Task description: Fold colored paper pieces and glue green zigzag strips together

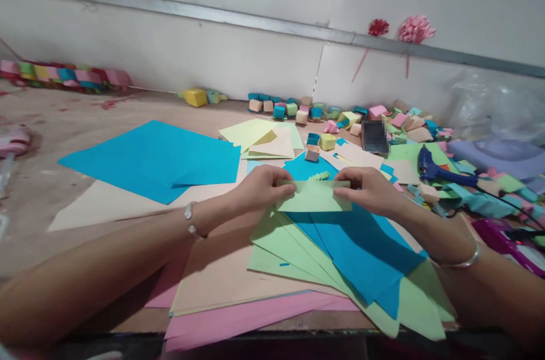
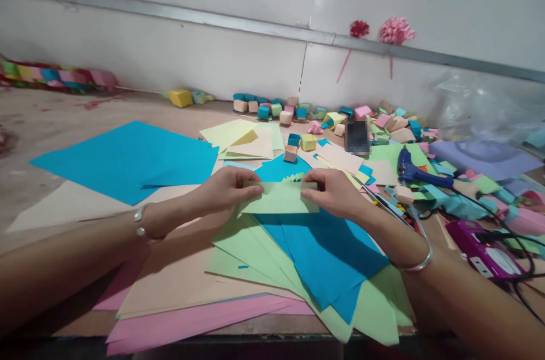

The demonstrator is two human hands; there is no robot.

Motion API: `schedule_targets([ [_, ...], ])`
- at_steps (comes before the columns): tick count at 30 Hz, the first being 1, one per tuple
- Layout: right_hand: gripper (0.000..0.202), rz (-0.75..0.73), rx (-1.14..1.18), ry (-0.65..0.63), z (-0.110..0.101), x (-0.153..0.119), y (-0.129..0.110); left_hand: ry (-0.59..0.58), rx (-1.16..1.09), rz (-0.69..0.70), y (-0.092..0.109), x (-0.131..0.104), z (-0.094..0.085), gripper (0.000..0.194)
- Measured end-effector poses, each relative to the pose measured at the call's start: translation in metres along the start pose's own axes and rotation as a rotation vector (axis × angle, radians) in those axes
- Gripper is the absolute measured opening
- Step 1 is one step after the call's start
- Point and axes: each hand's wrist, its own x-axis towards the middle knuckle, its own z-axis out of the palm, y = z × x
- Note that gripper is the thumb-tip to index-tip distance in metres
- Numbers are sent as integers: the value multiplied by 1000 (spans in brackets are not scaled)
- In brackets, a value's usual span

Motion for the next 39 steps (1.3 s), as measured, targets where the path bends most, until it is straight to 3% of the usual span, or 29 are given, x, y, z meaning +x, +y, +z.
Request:
schedule_targets([
  [3,11,-7,-119,-182,8,-9,-5,-125,120,-98,3,-15,-3,25],
  [6,12,-116,-301,-237,19,-19,-5,-132,253,-22,4,-30,2,20],
  [10,10,-215,-375,-218,27,-27,1,-13,487,220,-3,-39,10,19],
  [13,5,-261,-322,-191,28,-28,6,2,465,341,-12,-39,14,15],
  [19,12,-459,-287,-152,31,-30,12,6,315,410,-21,-40,18,7],
  [24,25,-689,-534,-76,30,-36,5,-40,341,492,-15,-43,15,17],
  [27,24,-787,-654,-103,26,-39,-3,-97,389,514,-10,-47,11,19],
  [32,22,-872,-717,-133,22,-40,-9,-173,543,607,-11,-49,6,13],
  [39,25,-892,-727,-175,19,-39,-6,-166,657,738,-10,-44,5,9],
])
